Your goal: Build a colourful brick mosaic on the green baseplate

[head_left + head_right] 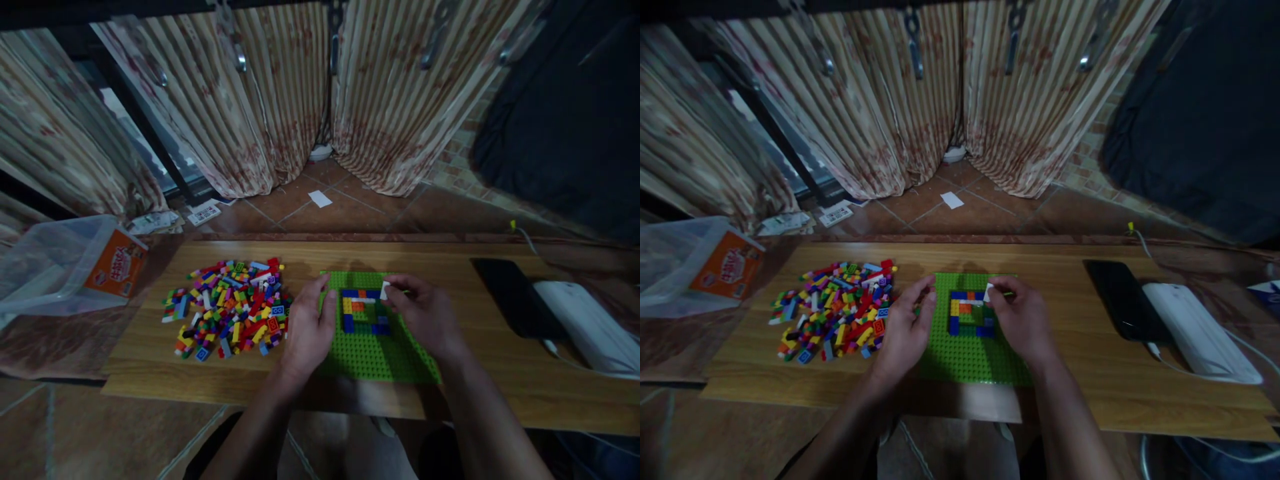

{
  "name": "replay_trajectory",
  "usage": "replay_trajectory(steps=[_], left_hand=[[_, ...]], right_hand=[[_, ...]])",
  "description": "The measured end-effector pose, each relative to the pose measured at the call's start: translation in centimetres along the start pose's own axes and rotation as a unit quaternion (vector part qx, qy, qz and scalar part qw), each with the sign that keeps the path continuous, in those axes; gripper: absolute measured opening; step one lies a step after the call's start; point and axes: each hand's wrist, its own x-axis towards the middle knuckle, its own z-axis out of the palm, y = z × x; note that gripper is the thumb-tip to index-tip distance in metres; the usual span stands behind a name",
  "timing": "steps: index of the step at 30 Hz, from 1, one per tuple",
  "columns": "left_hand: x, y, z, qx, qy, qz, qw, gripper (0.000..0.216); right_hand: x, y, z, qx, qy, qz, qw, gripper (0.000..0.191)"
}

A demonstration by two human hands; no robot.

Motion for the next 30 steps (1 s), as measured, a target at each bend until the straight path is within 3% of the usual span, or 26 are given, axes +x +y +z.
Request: replay_trajectory(steps=[6,11,14,17,25,30], left_hand=[[1.2,-0.7,-2.9,-0.073,0.137,-0.031,0.987,0.028],[2.6,-1.5,-6.2,-0.277,0.260,-0.117,0.918,0.022],[2.8,-1.8,-7.7,-0.383,0.282,-0.179,0.861,0.017],[2.7,-1.9,-8.6,-0.426,0.299,-0.205,0.829,0.017],[2.6,-2.1,-10.3,-0.448,0.326,-0.207,0.806,0.017],[2.2,-2.4,-10.7,-0.459,0.299,-0.211,0.810,0.018]], right_hand=[[-1.9,-1.4,3.6,0.021,-0.090,-0.032,0.995,0.027],[-3.4,-2.0,7.1,-0.024,-0.143,-0.086,0.986,0.024],[-4.0,-2.0,8.8,-0.093,-0.159,-0.132,0.974,0.023],[-4.3,-1.8,10.0,-0.150,-0.138,-0.171,0.964,0.024],[-4.5,-1.5,11.0,-0.150,-0.136,-0.195,0.960,0.024],[-4.5,-1.9,10.8,-0.149,-0.154,-0.201,0.956,0.023]])
